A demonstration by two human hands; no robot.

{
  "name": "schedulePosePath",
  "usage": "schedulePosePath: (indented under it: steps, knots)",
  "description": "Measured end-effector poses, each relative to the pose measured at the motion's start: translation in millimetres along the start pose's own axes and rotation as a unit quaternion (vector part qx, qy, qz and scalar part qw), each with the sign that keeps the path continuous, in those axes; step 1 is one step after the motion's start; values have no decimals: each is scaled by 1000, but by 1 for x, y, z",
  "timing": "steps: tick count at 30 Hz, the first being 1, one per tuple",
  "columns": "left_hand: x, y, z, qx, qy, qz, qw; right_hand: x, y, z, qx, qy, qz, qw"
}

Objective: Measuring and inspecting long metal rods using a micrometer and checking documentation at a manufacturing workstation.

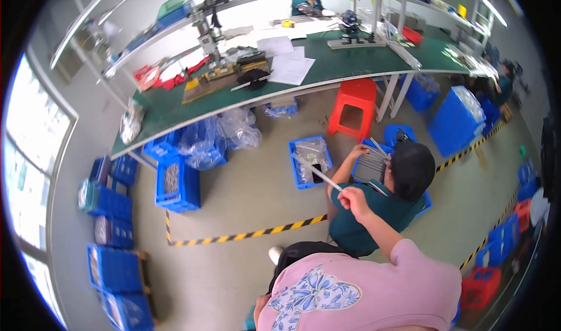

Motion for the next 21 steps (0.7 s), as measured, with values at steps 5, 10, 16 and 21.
schedulePosePath:
  steps: [5,10,16,21]
  knots:
    - [136,-279,-119,-168,-193,-55,965,40,-1,42,33,-98,-183,978]
    - [246,-416,-159,-85,-131,-141,978,96,33,80,58,-126,-217,966]
    - [363,-425,-209,-208,-27,-197,958,192,28,82,110,-117,-276,948]
    - [431,-465,-302,-81,6,-224,971,268,23,102,111,-107,-281,947]
Point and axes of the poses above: each hand's wrist, its own x-axis towards the middle knuckle, its own y-axis out of the palm, z = x × y, the point moved 3 cm from there along x, towards the middle knuckle, and after that the axes turned 4 degrees about -z, right-handed, at the moved point
